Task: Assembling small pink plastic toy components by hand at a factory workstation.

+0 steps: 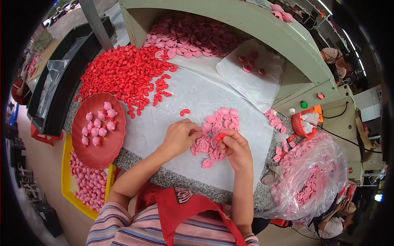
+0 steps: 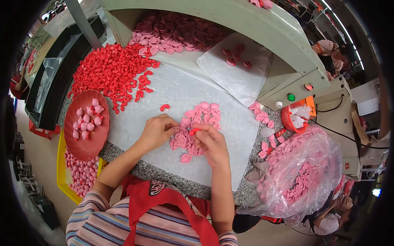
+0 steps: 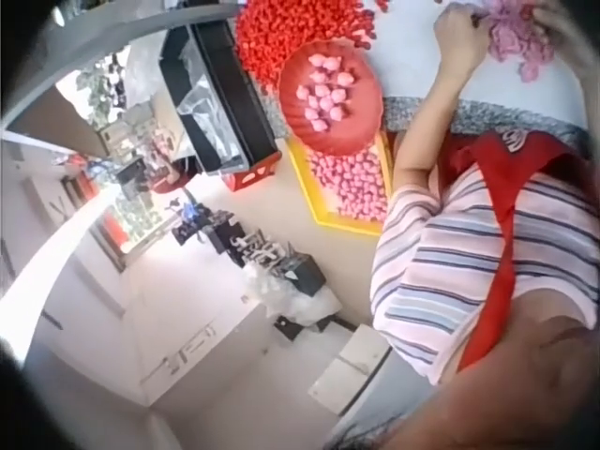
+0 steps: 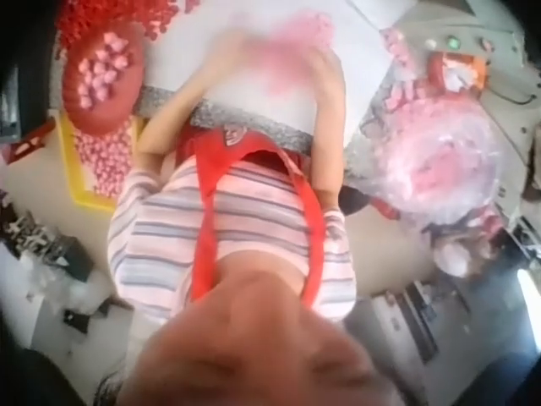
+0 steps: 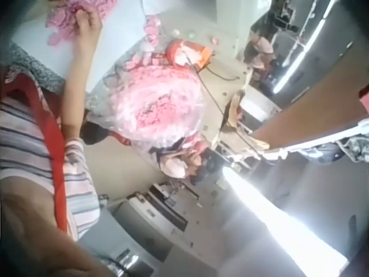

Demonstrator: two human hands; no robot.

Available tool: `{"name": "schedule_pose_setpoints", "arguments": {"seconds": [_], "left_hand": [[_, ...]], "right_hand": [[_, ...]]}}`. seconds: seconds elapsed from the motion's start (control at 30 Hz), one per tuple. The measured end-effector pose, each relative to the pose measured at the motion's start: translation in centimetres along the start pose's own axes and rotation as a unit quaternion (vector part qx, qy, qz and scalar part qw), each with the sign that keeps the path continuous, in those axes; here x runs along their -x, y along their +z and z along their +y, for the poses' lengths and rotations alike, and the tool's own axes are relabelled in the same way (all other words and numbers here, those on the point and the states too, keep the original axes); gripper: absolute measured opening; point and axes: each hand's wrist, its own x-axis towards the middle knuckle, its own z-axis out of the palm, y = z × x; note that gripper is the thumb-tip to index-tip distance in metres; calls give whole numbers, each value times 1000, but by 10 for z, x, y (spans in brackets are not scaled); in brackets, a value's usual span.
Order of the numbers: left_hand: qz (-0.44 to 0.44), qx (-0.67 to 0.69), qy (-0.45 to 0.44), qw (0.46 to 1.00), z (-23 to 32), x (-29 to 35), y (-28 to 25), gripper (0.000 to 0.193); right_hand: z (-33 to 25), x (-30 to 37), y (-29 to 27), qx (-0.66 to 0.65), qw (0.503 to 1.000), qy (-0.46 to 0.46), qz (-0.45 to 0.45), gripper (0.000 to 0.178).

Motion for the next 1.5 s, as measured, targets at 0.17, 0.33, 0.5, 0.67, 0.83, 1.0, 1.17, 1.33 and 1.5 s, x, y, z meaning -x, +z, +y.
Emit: {"name": "schedule_pose_setpoints", "arguments": {"seconds": [0.17, 0.33, 0.5, 0.67, 0.83, 1.0, 1.17, 1.33, 1.5], "left_hand": [[-62, 424, -134, 894, 31, 3, -21, 9], [-124, 539, -158, 818, 41, -1, -24, 14], [-141, 550, -116, 815, 49, 6, -33, 29], [-140, 487, -74, 859, 55, 9, -38, 27], [-161, 438, -86, 880, 48, 9, -42, 25], [-166, 412, 12, 896, 48, 10, -43, 23], [-169, 446, -60, 877, 53, 11, -46, 23], [-88, 475, -8, 875, 58, 15, -36, 22], [-83, 521, -72, 846, 61, 26, -12, 19]], "right_hand": [[-17, 15, 15, -8, 999, 7, -32, 18], [-23, 24, 39, 189, 970, -145, 49, 23], [-29, 24, 45, 300, 918, -247, 77, 25], [-33, 25, 38, 281, 934, -197, 104, 27], [-36, 26, 39, 309, 919, -241, 42, 25], [-36, 27, 38, 290, 927, -229, 62, 27], [-40, 33, 41, 355, 907, -224, 5, 28], [-40, 39, 51, 336, 918, -206, 38, 29], [-26, 44, 58, 371, 903, -166, 143, 25]]}}
